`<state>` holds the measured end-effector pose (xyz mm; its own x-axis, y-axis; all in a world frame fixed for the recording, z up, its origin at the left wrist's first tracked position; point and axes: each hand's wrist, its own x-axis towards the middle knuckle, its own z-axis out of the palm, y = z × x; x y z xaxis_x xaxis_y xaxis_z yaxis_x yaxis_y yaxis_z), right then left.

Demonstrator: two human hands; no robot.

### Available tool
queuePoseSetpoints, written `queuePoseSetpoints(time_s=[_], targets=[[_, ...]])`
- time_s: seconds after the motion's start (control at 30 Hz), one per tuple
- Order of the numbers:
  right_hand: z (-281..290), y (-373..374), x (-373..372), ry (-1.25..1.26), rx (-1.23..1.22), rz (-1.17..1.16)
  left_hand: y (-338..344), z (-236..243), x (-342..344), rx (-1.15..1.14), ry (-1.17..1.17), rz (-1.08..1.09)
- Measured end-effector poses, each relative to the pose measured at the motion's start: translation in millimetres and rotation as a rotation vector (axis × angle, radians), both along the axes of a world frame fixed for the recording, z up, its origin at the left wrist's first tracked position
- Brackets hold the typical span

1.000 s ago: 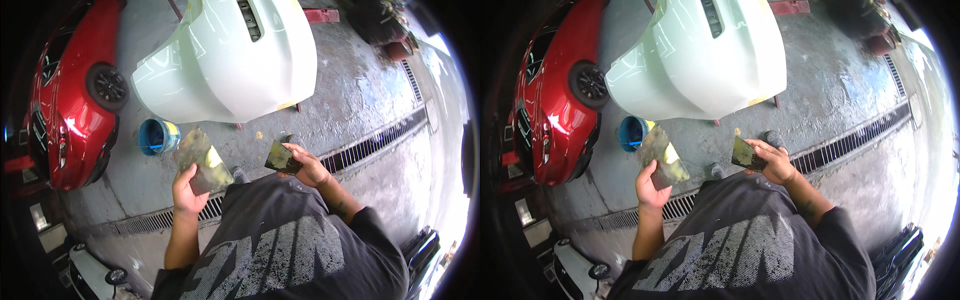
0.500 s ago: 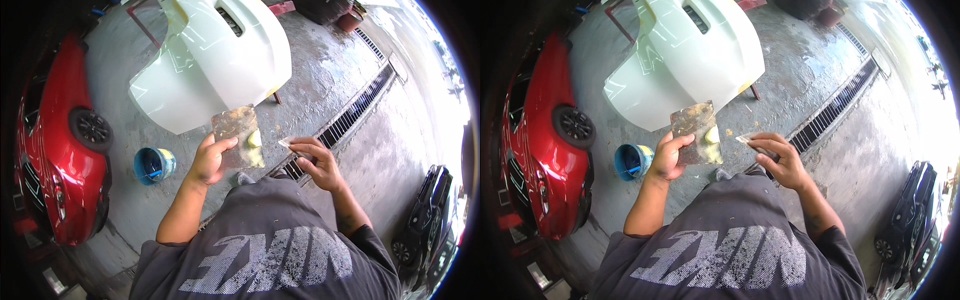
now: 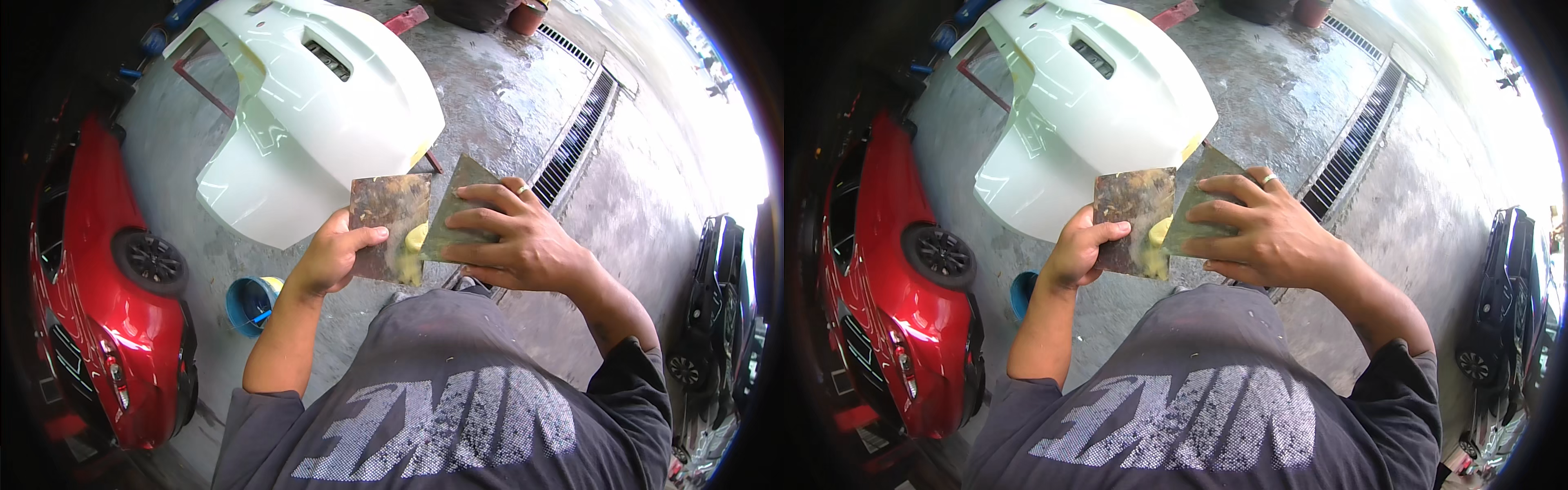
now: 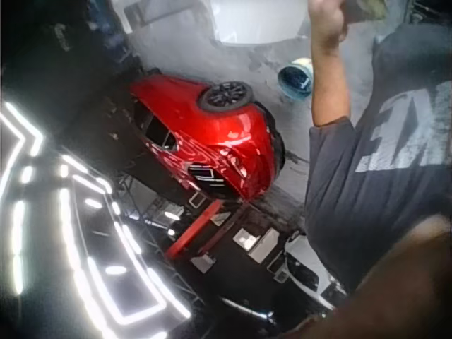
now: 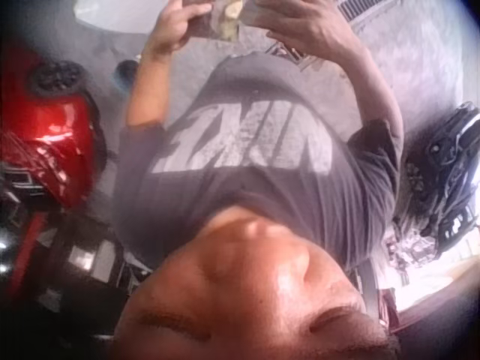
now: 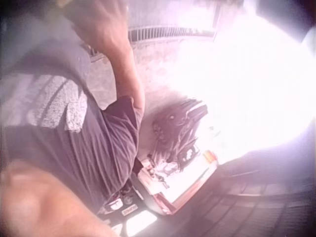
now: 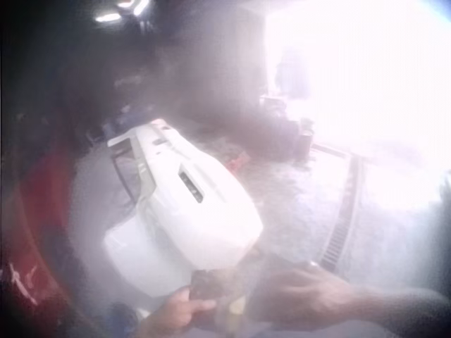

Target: The person applies a yellow body filler to a white car bumper using a metal spreader and a sanding block. They repeatedly scoop filler onto the spreader and smooth it across the bumper surface in multiple passes.

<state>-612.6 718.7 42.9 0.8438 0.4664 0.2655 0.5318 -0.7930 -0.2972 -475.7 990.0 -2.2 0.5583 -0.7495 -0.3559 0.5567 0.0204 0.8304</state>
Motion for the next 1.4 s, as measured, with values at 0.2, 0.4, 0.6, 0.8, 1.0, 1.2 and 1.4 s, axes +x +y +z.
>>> queuePoseSetpoints(time_s=[0.2, 0.4, 0.6, 0.8, 1.0, 1.2, 1.4], targets=[[-9.2, -4.3, 6.6, 0.058, -0.021, 0.047, -10.4, -4.5, 4.7, -0.014, 0.007, -0.007], [-22.6, -21.0, 15.4, 0.14, -0.169, 0.088, -18.9, -18.0, 11.2, -0.057, -0.021, 0.039], [-138.8, -90.7, -22.9, 0.77, 1.506, -0.244, 0.3, -94.1, 29.0, -0.141, 0.187, 0.363], [-218.9, -122.4, -11.2, 0.938, 2.542, -0.043, 48.6, -249.5, 18.9, 0.16, 0.662, 0.424], [-324.3, -186.8, 39.5, 0.949, 2.567, -0.151, -28.7, -340.6, 7.3, 0.062, 0.168, 0.313], [-426.2, -183.8, 110.3, 0.828, 2.343, -0.202, -84.7, -488.8, 48.4, 0.356, -0.122, 0.229], [-521.3, -148.4, 144.0, 0.793, 2.267, 0.008, -128.8, -528.0, 64.8, 0.192, -0.187, 0.24]])
